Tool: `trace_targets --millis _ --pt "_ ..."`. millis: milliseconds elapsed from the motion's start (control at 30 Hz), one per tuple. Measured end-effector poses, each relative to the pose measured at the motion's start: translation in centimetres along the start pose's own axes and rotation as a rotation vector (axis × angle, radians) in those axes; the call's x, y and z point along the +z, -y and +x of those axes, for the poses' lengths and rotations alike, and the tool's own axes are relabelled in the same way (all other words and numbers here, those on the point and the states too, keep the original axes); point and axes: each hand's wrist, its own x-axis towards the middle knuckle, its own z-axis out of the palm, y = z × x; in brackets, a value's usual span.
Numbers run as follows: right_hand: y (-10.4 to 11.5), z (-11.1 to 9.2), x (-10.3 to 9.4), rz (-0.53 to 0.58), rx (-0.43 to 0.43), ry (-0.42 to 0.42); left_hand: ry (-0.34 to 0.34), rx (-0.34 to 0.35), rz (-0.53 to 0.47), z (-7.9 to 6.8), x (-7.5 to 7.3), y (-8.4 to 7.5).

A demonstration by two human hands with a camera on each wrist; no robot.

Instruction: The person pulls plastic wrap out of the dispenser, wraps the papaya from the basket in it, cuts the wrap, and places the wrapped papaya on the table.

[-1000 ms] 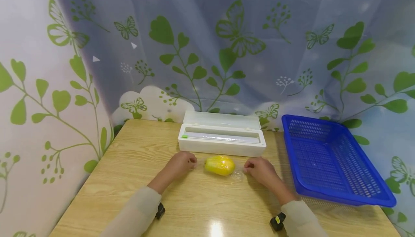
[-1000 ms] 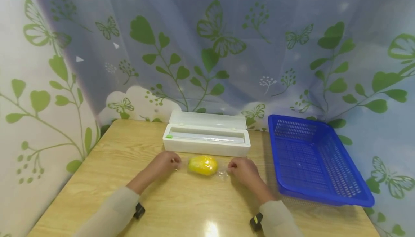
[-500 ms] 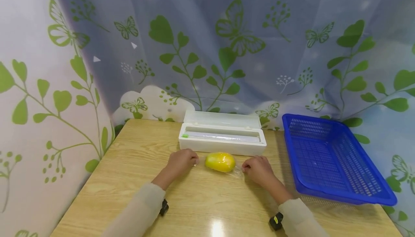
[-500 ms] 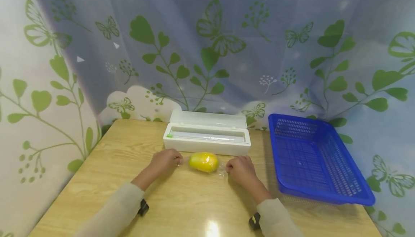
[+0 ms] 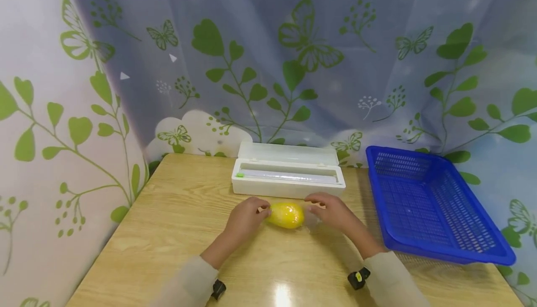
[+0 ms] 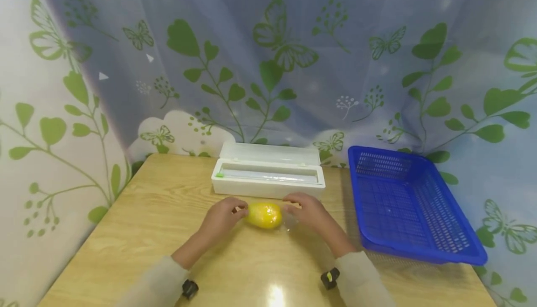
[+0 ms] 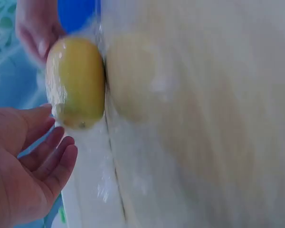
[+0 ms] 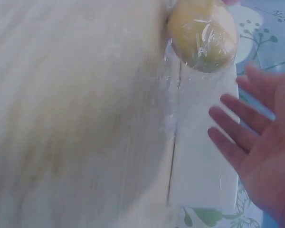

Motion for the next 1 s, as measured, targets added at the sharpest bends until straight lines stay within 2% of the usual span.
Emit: trace_targets --millis 67,133,267,333,567,867,1000 --pt "0.1 0.8 0.1 0.093 -0.013 0.065 0.004 0.006 -0.02 -0.1 0.5 -0.6" --pt "0.1 1.4 0.4 0.14 -0.035 0.115 -0.006 -0.001 -0.03 -0.1 0.9 -0.8" --pt "0.2 2.0 1.0 0.193 -0.05 0.153 -0.018 -0.011 -0.05 0.1 1.4 -0.7" --pt "0.3 1.9 1.1 0.212 -0.03 0.156 -0.018 -0.01 -0.062 0.2 1.6 -0.5" --pt "0.7 1.5 1.7 0.253 0.038 0.104 -0.052 -0.016 -0.094 0.4 1.9 -0.5" --pt "1.5 -0.2 2.7 0.279 0.207 0.019 -0.041 -0.025 -0.166 0.2 2.4 -1.5" --pt "2.1 -1.1 3.2 0.308 0.244 -0.014 -0.02 -0.027 -0.229 -0.2 2.6 -1.7"
